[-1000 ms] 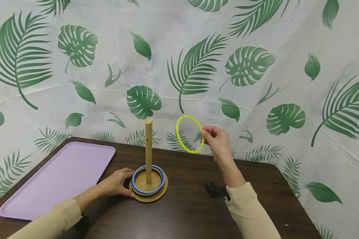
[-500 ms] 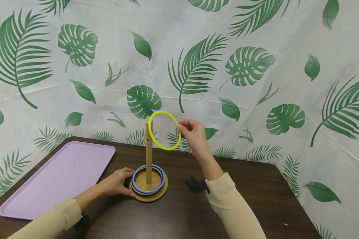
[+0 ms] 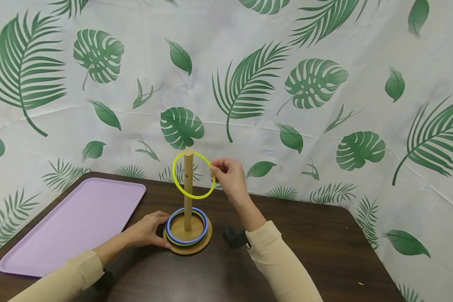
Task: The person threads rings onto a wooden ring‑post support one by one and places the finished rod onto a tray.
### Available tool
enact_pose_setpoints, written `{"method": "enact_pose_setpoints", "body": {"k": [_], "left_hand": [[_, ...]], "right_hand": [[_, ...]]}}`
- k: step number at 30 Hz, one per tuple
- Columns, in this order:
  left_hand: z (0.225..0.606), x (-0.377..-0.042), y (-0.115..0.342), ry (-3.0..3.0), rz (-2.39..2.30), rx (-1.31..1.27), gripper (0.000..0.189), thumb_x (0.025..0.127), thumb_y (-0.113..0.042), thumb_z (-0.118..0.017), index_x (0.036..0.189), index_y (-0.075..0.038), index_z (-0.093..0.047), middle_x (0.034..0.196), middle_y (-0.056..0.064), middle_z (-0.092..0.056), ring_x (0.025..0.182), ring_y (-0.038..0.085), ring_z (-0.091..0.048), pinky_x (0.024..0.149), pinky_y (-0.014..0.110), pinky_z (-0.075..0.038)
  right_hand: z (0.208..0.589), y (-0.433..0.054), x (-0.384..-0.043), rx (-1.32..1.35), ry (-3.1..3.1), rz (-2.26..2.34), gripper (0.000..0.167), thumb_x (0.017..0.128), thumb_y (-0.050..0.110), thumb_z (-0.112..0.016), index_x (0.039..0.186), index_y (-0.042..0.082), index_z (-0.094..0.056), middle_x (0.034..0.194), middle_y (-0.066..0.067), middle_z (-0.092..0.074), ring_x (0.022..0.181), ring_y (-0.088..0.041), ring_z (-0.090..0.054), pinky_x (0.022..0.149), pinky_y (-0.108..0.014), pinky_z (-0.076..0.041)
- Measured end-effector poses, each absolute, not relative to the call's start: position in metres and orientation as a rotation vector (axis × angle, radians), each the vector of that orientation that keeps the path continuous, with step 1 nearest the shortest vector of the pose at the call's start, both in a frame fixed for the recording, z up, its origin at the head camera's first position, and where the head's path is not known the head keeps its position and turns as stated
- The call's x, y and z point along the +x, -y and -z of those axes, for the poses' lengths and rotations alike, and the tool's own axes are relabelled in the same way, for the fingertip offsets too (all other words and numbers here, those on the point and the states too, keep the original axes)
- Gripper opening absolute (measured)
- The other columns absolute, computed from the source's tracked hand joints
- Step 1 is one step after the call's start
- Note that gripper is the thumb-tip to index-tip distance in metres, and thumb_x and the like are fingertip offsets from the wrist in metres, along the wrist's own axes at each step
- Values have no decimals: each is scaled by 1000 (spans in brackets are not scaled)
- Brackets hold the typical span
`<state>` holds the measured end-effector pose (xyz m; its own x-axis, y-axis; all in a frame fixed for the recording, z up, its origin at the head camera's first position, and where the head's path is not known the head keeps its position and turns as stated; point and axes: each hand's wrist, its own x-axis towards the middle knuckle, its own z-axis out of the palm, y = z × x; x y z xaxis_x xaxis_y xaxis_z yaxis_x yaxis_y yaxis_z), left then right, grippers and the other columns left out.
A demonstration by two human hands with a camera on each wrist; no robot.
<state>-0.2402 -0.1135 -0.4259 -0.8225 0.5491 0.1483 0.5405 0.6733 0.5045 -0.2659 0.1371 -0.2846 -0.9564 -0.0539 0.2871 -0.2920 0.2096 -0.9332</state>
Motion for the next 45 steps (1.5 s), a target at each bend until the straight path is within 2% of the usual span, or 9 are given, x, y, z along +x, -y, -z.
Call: {"method": "enact_pose_setpoints", "body": {"k": [8,12,19,45], "left_hand": [[426,-241,114,-2857,-853,932,84,64,-43,-84,123,9,-56,121,22,-56,113,40,-51,94,54,-42],[427,-242,114,-2867,-845,933,84,63,-43,-84,123,8,-56,120,22,-56,113,40,-52,95,54,-42],[429,-245,115,-2860,-853,935,85,64,-43,-84,124,10,-55,121,22,-56,114,39,-51,96,53,-41],[430,-245,115,-2875,-840,969,79,63,-40,-85,121,8,-58,120,22,-56,113,39,-52,95,52,-43]], "right_hand": [[326,-137,-265,279,2363,-1784,14,88,0,-61,97,-10,-64,75,-13,-60,60,-13,-56,55,-18,-48],[351,-137,-262,268,2430,-1700,11,86,-2,-63,93,-10,-65,73,-14,-62,58,-10,-55,54,-21,-48],[381,-134,-259,296,2574,-1406,6,81,2,-68,84,-3,-69,70,-8,-65,56,-5,-50,51,-20,-43],[401,-124,-260,233,2650,-1338,5,82,4,-68,81,0,-70,67,-5,-64,59,-6,-50,54,-21,-44]]}}
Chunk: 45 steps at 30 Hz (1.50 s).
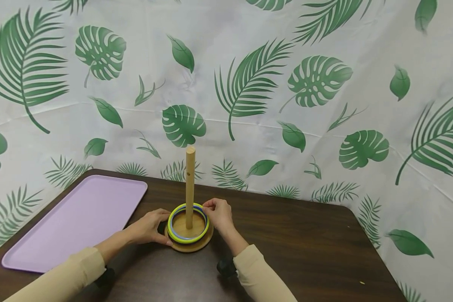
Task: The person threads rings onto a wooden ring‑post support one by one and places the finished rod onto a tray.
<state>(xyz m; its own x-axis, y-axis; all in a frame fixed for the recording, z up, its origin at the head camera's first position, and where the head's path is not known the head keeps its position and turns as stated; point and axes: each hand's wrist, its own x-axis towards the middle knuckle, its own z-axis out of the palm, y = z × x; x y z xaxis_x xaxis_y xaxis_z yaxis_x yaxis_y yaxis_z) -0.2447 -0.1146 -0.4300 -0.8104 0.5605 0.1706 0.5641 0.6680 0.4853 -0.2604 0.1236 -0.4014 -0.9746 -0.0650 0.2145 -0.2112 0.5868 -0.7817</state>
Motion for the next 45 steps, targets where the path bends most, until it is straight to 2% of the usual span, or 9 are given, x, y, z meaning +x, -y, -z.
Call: {"method": "enact_pose_setpoints", "body": {"k": [20,32,45], "left_hand": [[429,-244,115,2849,828,-973,77,63,-40,-85,118,8,-59,118,22,-58,112,39,-53,94,52,-43],[430,-243,115,2848,840,-967,78,63,-41,-85,119,7,-59,119,21,-57,112,39,-52,95,52,-43],[432,-243,115,2818,839,-980,78,62,-40,-85,118,7,-60,116,20,-58,110,37,-54,94,50,-43]], "right_hand": [[411,-125,-261,231,2614,-1362,4,78,3,-69,80,0,-70,66,-2,-62,55,-5,-46,49,-18,-40],[413,-127,-259,201,2569,-1422,5,78,2,-69,81,-1,-70,67,-3,-63,59,-5,-48,52,-17,-41],[401,-130,-249,179,2365,-1676,12,86,0,-63,94,-8,-65,73,-9,-59,54,-8,-48,47,-17,-42]]}}
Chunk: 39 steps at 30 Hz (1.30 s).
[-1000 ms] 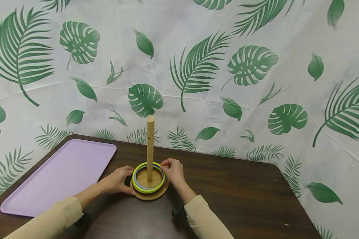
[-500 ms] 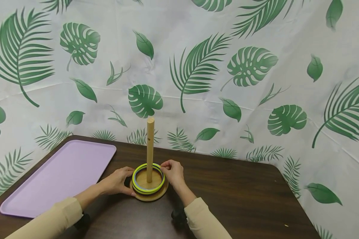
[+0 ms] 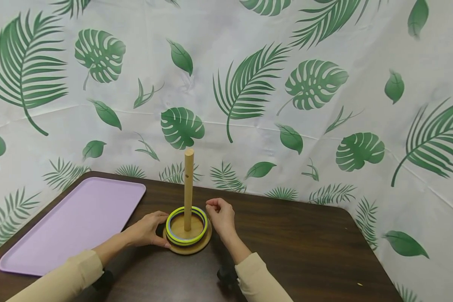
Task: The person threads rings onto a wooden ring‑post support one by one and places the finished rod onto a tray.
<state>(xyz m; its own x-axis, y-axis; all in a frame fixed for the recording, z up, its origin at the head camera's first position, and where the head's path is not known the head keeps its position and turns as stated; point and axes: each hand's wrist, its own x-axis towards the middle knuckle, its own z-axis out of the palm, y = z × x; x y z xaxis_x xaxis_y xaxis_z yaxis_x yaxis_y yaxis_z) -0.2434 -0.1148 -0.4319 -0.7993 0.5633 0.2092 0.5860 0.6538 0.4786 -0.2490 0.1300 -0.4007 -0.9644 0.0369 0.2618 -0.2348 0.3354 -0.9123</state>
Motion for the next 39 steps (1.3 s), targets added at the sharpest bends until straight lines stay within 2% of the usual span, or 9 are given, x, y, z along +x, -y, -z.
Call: {"method": "enact_pose_setpoints", "body": {"k": [6,15,22,28,39], "left_hand": [[432,-242,116,2791,830,-994,80,64,-41,-84,120,9,-57,116,19,-59,110,37,-54,94,51,-43],[422,-237,134,2763,817,-928,82,65,-39,-83,122,12,-55,116,23,-58,109,40,-54,92,54,-42],[410,-237,157,2724,924,-806,73,69,-34,-82,121,10,-57,115,24,-59,102,37,-60,85,49,-49],[402,-234,182,2704,982,-644,68,72,-30,-81,121,10,-57,116,25,-60,101,39,-61,83,49,-50],[397,-233,244,2712,988,-359,64,78,-28,-76,125,10,-54,121,30,-57,102,46,-59,85,53,-48]], "right_hand": [[373,-124,-228,195,2319,-1739,14,86,-6,-59,96,-14,-62,77,-20,-60,57,-12,-49,50,-15,-41],[394,-126,-241,258,2271,-1840,19,86,1,-64,103,-7,-64,89,-15,-63,69,-6,-55,62,-17,-49],[394,-120,-242,377,2242,-1850,27,83,3,-69,108,-7,-63,98,-21,-64,81,-6,-59,73,-16,-48],[393,-112,-241,444,2236,-1895,30,83,2,-69,110,-8,-61,104,-24,-62,87,-11,-61,77,-18,-48],[390,-101,-242,412,2244,-1954,32,82,1,-70,111,-7,-59,105,-20,-63,96,-25,-61,77,-17,-49]]}}
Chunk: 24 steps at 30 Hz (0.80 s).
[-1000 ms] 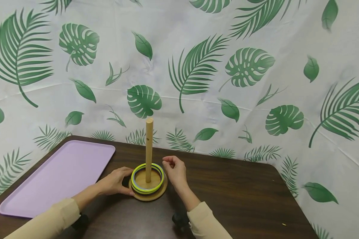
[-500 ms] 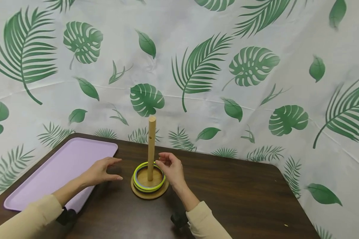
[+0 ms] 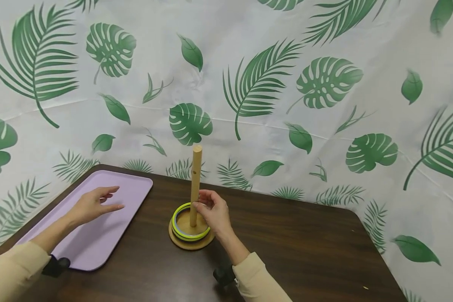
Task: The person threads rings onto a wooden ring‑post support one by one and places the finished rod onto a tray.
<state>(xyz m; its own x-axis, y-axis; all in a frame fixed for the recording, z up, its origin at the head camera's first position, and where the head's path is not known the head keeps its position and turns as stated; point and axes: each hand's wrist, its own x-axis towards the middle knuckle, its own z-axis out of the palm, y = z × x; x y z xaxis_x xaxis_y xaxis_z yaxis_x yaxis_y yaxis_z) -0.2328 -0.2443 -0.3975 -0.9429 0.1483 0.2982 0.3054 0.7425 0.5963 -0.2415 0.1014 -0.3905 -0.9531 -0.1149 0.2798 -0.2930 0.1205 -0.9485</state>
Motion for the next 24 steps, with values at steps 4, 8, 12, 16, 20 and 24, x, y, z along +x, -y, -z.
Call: {"method": "enact_pose_setpoints", "body": {"k": [4,8,12,16,20,24], "left_hand": [[398,-231,269,2752,936,-281,68,81,-32,-72,127,13,-50,124,33,-53,105,49,-56,87,56,-45],[400,-229,290,2780,874,-201,71,82,-35,-70,126,15,-48,124,35,-51,106,50,-54,85,57,-45],[404,-227,309,2793,855,-125,73,83,-37,-70,127,17,-46,124,37,-49,107,52,-53,82,57,-46],[410,-226,325,2802,827,-48,75,83,-38,-68,127,18,-44,120,41,-49,107,53,-51,82,58,-44],[416,-224,339,2793,792,6,74,84,-39,-67,125,19,-46,119,43,-48,109,56,-46,85,60,-40],[423,-221,349,2751,758,16,69,83,-35,-68,119,21,-49,118,42,-48,108,58,-44,86,62,-37]], "right_hand": [[390,-99,-242,430,2263,-1937,33,81,1,-70,112,-6,-59,106,-21,-63,100,-30,-60,83,-26,-50],[391,-97,-243,432,2282,-1901,33,81,2,-71,111,-5,-61,106,-21,-65,101,-31,-60,85,-31,-50],[392,-96,-243,420,2289,-1870,29,82,3,-71,108,-5,-63,102,-20,-66,96,-26,-61,80,-22,-50],[392,-95,-243,418,2290,-1851,26,82,5,-71,105,-5,-65,98,-19,-67,90,-19,-60,77,-21,-49],[392,-94,-243,404,2298,-1829,24,81,6,-72,103,-3,-66,95,-18,-67,86,-16,-59,77,-26,-49],[393,-94,-243,450,2275,-1791,23,81,8,-72,101,-3,-67,92,-15,-68,83,-13,-60,74,-26,-50]]}}
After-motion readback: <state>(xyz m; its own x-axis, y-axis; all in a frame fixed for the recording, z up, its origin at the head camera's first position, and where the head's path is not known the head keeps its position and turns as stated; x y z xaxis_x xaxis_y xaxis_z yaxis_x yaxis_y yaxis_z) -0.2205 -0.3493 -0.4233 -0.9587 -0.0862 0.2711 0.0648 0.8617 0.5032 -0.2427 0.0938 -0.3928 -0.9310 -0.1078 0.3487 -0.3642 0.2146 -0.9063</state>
